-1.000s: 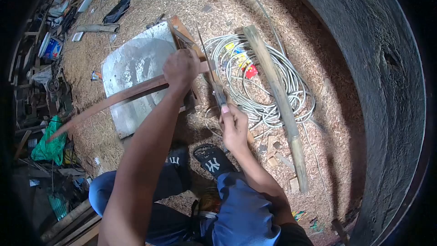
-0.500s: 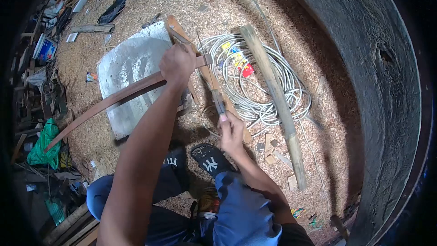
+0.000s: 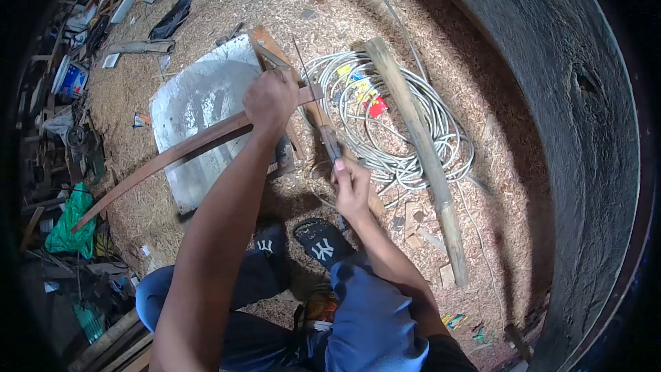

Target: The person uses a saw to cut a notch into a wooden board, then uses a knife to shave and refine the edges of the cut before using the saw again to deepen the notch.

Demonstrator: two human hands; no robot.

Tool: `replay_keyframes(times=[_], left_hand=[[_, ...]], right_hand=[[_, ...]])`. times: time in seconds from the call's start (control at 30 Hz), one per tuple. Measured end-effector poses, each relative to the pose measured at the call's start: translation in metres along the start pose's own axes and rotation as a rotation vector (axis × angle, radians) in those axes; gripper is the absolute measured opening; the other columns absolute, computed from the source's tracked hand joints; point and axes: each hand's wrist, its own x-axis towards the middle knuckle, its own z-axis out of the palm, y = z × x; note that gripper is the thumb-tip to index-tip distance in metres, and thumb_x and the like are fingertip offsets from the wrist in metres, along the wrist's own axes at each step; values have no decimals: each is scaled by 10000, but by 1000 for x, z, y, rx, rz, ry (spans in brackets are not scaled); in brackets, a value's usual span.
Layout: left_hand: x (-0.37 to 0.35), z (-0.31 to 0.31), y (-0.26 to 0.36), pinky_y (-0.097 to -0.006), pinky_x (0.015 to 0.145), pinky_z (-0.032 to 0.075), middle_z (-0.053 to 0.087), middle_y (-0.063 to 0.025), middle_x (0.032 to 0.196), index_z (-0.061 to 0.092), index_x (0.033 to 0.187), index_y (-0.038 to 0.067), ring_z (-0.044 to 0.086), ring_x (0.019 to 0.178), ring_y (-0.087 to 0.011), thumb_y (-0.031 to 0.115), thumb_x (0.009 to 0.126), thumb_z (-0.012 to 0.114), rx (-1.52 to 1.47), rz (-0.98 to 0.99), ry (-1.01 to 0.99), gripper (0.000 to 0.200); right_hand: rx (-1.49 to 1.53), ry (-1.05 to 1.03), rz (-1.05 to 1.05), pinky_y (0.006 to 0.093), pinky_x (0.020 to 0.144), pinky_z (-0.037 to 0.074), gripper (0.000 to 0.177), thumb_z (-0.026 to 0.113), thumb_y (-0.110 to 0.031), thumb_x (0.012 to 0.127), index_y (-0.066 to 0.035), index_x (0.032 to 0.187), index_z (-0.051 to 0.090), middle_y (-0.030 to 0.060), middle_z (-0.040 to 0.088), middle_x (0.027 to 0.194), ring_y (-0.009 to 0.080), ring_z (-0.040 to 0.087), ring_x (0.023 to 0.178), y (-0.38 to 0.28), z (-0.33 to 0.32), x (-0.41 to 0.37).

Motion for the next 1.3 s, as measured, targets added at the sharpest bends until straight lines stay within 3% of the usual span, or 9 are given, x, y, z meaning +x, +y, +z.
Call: replay_keyframes(times=[0.23,0.43,0.57,0.63,0.73,0.9,1.1,1.17,1.3], left_hand=[[0,3,1,-502,707,583,715,-237,770,738,754,2,716,730,-429,326,904,601,21,-49,43,382],[0,9,-10,-508,687,579,719,-214,769,728,726,26,712,719,-427,303,895,615,26,78,114,343],[2,9,-5,-507,696,577,724,-200,787,742,738,56,711,735,-427,308,901,603,49,-23,39,331],[1,11,-2,-509,708,577,723,-206,790,745,743,56,712,748,-427,307,902,600,39,-37,70,331],[-2,11,-4,-512,730,575,723,-210,802,754,764,59,715,773,-426,306,901,600,39,-32,89,323],[-2,10,-5,-511,748,576,732,-203,822,771,800,66,717,782,-423,318,898,607,30,3,96,316],[0,6,0,-485,724,573,727,-171,785,732,716,53,720,759,-380,272,878,617,12,-47,80,296],[-2,7,1,-505,771,575,734,-205,840,781,828,90,717,807,-424,333,889,620,33,-63,54,298],[-2,11,-3,-506,773,574,736,-201,843,781,822,85,717,812,-422,334,888,616,41,-10,55,306]], right_hand=[[81,-5,-11,269,490,263,465,452,-289,1071,-38,685,516,-11,435,565,72,378,506,0,-33,-84],[-79,-30,12,303,487,273,505,432,-371,1050,-44,669,487,43,493,604,112,382,510,1,-1,-3],[-29,-15,-60,306,479,299,498,403,-317,1061,-49,651,496,16,448,556,123,416,493,7,-14,-28],[-144,-97,-137,327,476,314,526,354,-370,1048,-49,653,489,42,486,577,135,434,492,29,-45,-69],[94,48,-63,307,470,282,691,348,-618,1036,-59,657,497,36,483,571,140,414,479,20,-38,-85],[64,45,-27,281,464,247,714,298,-672,1030,-51,760,524,31,471,593,115,389,500,18,2,3],[30,-33,-3,286,450,237,776,357,-743,972,-33,717,542,22,472,577,111,377,470,42,-39,-73],[107,47,24,288,466,263,798,361,-765,951,-25,715,546,39,480,585,128,408,486,34,-44,-95],[40,2,-73,293,478,285,757,312,-706,1004,-48,694,518,36,470,582,131,395,491,28,-26,-47]])
